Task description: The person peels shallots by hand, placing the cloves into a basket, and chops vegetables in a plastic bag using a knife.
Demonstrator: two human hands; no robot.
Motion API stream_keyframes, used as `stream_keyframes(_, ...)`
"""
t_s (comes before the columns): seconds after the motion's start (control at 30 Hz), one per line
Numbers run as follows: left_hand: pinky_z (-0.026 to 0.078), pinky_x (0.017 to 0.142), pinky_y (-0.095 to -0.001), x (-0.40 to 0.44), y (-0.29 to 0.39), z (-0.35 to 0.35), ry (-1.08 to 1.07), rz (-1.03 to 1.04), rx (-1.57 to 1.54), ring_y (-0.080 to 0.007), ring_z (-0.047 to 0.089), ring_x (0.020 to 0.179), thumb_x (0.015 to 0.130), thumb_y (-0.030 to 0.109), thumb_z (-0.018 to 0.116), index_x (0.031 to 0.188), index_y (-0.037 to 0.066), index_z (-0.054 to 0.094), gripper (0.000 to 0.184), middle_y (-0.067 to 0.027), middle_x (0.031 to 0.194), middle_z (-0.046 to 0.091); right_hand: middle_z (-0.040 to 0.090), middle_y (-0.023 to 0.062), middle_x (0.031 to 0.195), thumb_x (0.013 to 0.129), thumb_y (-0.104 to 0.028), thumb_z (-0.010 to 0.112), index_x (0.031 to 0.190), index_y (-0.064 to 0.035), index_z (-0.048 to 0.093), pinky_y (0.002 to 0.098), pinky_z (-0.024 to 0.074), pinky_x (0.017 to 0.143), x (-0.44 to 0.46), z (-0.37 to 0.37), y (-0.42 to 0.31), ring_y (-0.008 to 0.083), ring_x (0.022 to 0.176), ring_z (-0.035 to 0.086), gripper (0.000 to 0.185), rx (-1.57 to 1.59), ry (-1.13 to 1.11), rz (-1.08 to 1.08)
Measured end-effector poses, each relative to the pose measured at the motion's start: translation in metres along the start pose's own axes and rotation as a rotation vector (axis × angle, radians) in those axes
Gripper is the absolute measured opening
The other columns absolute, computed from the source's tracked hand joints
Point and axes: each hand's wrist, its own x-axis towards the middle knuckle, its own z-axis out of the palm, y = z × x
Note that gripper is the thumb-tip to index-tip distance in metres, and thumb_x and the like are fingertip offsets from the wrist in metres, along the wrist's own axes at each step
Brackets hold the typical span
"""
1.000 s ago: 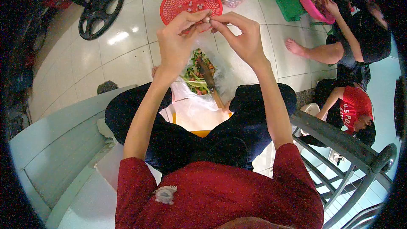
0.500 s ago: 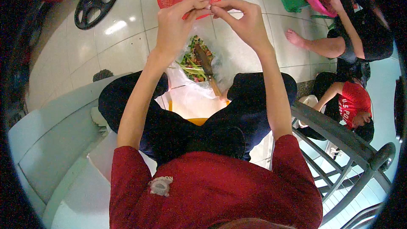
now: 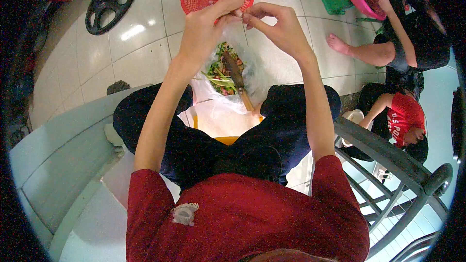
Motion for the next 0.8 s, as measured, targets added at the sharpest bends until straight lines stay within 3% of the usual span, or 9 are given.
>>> stream_keyframes(0.07,0.058,0.085,-0.0300,0.000,-0.002,0.000,-0.011,-0.001,0.004,-0.0177,0.072,0.099,0.085,0.001,0.069,0.119,0.008,0.071,0.034,-0.0076,0.112,0.074,0.073,0.0070,0.088,0.093,-0.017,0.068,0.100,0.0016,0.072,0.0294,0.0534,0.079,0.000,0.000,0.000,0.0133,0.081,0.069,0.020,-0.085,0.006,-0.047)
stream_keyframes(0.23,0.057,0.077,-0.0293,0.001,-0.003,0.004,0.046,0.079,0.010,-0.0206,0.074,0.090,0.085,0.004,0.069,0.114,0.008,0.072,0.030,-0.0100,0.100,0.075,0.072,0.0067,0.087,0.092,-0.017,0.069,0.101,0.0009,0.071,0.0294,0.0528,0.080,0.000,-0.001,0.001,0.0129,0.082,0.068,0.020,-0.064,0.041,-0.050)
stream_keyframes(0.4,0.058,0.079,-0.0286,-0.001,0.005,0.007,0.070,-0.065,-0.117,-0.0170,0.074,0.093,0.089,0.007,0.069,0.111,0.008,0.073,0.023,-0.0083,0.101,0.076,0.072,0.0062,0.086,0.091,-0.016,0.070,0.102,0.0000,0.071,0.0296,0.0520,0.082,0.002,-0.001,0.002,0.0122,0.081,0.067,0.019,-0.077,0.089,-0.084)
stream_keyframes(0.43,0.058,0.079,-0.0286,-0.001,0.004,0.007,0.069,-0.064,-0.118,-0.0170,0.074,0.093,0.089,0.007,0.069,0.111,0.008,0.073,0.023,-0.0083,0.101,0.076,0.073,0.0083,0.087,0.090,-0.019,0.070,0.098,-0.0004,0.071,0.0307,0.0528,0.080,0.003,-0.001,0.003,0.0162,0.082,0.069,0.021,-0.081,0.105,-0.100)
stream_keyframes(0.47,0.058,0.081,-0.0288,-0.001,0.004,0.007,0.055,-0.077,-0.135,-0.0176,0.073,0.094,0.090,0.007,0.068,0.112,0.006,0.073,0.022,-0.0079,0.105,0.075,0.074,0.0105,0.088,0.089,-0.023,0.071,0.095,-0.0008,0.072,0.0319,0.0536,0.078,0.003,0.000,0.002,0.0201,0.083,0.071,0.023,-0.085,0.121,-0.115)
stream_keyframes(0.63,0.056,0.086,-0.0290,-0.003,0.006,0.007,0.027,-0.125,-0.164,-0.0179,0.071,0.098,0.094,0.006,0.066,0.114,0.003,0.071,0.021,-0.0083,0.109,0.073,0.073,0.0093,0.087,0.088,-0.021,0.071,0.094,-0.0018,0.072,0.0317,0.0532,0.078,0.002,0.000,-0.002,0.0190,0.081,0.070,0.021,-0.032,0.118,-0.102)
stream_keyframes(0.8,0.054,0.092,-0.0281,-0.004,0.005,0.012,0.028,-0.163,-0.422,-0.0158,0.067,0.105,0.096,0.004,0.063,0.117,-0.002,0.067,0.022,-0.0102,0.113,0.071,0.073,0.0081,0.085,0.088,-0.020,0.071,0.093,-0.0023,0.071,0.0311,0.0525,0.078,0.002,-0.001,-0.006,0.0174,0.080,0.069,0.019,-0.032,0.122,-0.106)
